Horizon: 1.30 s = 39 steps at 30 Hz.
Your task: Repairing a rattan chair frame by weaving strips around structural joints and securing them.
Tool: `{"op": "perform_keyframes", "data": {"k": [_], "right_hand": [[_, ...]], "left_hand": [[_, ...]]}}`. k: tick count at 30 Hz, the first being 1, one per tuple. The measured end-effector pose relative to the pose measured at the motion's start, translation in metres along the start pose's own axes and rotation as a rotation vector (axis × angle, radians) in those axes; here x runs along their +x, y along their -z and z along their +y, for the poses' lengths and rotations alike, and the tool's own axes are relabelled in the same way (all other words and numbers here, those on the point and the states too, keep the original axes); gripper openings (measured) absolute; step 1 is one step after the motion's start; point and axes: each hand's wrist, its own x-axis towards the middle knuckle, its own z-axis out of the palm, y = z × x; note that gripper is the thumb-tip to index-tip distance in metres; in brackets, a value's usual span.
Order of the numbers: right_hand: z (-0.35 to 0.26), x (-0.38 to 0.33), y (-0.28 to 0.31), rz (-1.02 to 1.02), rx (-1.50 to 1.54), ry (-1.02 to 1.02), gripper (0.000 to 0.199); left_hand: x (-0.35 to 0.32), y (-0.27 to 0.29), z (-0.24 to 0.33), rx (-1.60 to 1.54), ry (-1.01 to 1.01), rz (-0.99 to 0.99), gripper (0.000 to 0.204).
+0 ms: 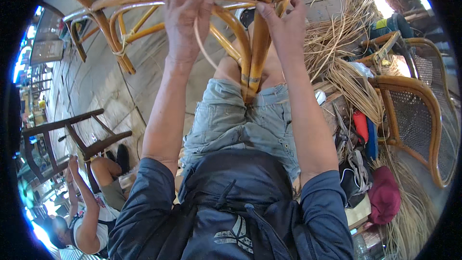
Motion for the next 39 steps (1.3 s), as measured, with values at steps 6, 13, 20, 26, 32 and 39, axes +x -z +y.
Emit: {"op": "perform_keyframes", "data": {"k": [6,13,20,26,32,39], "right_hand": [[-0.012,0.001,-0.007,-0.041,0.106,0.016,0.067],[-0.024,-0.009,-0.021,0.069,-0.066,0.097,0.052],[-0.036,-0.011,-0.031,0.102,-0.255,-0.005,0.055],[-0.030,-0.005,-0.032,0.097,-0.133,-0.037,0.050],[-0.037,-0.012,-0.031,0.161,-0.157,-0.036,0.042],[-0.037,-0.008,-0.031,0.151,-0.152,-0.008,0.038]], "left_hand": [[-0.028,0.028,-0.028,-0.263,0.339,0.242,0.014],[-0.046,-0.009,0.020,-0.492,0.894,0.185,0.018],[-0.033,-0.036,0.021,-0.188,0.462,-0.140,0.025],[-0.092,-0.004,-0.024,-1.421,1.390,-0.004,0.030],[-0.052,-0.100,-0.044,-2.377,1.187,0.212,0.037],[-0.039,-0.163,-0.036,-2.333,1.207,0.368,0.041]]}}
